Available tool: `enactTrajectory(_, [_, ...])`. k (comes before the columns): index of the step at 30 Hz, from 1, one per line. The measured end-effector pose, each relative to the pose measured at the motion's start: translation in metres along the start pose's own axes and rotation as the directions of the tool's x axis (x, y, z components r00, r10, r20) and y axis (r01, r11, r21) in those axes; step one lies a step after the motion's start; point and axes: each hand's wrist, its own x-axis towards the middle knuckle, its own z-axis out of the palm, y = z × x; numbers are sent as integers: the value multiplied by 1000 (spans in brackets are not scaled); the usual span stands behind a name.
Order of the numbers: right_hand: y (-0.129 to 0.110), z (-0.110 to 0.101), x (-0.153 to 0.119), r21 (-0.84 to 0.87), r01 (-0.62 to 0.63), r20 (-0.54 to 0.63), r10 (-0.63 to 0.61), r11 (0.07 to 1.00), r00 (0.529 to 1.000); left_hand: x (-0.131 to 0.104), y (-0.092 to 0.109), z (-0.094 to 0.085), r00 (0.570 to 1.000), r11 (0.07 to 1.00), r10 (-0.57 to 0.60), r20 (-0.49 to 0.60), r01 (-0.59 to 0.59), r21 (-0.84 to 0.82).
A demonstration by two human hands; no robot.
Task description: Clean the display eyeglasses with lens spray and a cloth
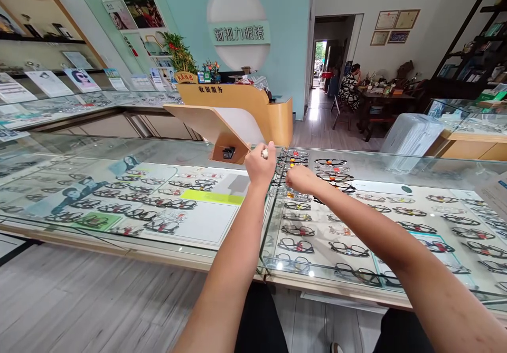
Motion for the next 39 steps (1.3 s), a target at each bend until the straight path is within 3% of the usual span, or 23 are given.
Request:
enactTrajectory(8, [15,-10,34,3,-251,-18,251,968,968,0,-4,2,999,999,41,-3,-41,-3])
enactTrajectory(12, [14,-3,54,45,-306,29,305,951,952,0,-2,1,999,999,33,8,-33,17])
enactTrajectory(16, [17,-12,52,137,-348,30,347,928,937,0,1,-2,999,999,45,13,-45,25])
enactTrajectory(19, [32,-31,26,258,-354,-24,372,899,928,0,4,-5,997,997,68,-25,-67,23])
enactTrajectory(23, [61,-46,-39,443,-327,-102,409,835,907,-4,12,-6,996,996,83,-40,-83,-13])
enactTrajectory(24, [67,-45,-56,530,-299,-119,419,793,900,-6,16,-4,997,997,74,-17,-75,-34])
enactTrajectory(27, [77,-29,-104,870,-49,-195,434,490,879,-17,29,6,988,982,50,145,-22,-188])
enactTrajectory(29, [77,-13,-126,928,133,-284,429,348,858,-26,38,15,927,948,45,371,77,-308])
enactTrajectory(30, [76,-5,-134,925,199,-332,431,324,839,-30,42,19,867,928,51,497,143,-345])
enactTrajectory(32, [73,7,-143,897,277,-416,444,345,794,-39,49,25,721,888,64,690,274,-369])
enactTrajectory(34, [71,14,-145,856,300,-483,444,421,755,-46,54,29,618,850,72,783,372,-372])
enactTrajectory(37, [67,17,-143,791,293,-545,402,537,736,-53,57,32,551,797,73,831,469,-381])
enactTrajectory(39, [66,18,-142,764,285,-559,374,578,740,-55,56,35,531,782,77,844,493,-382])
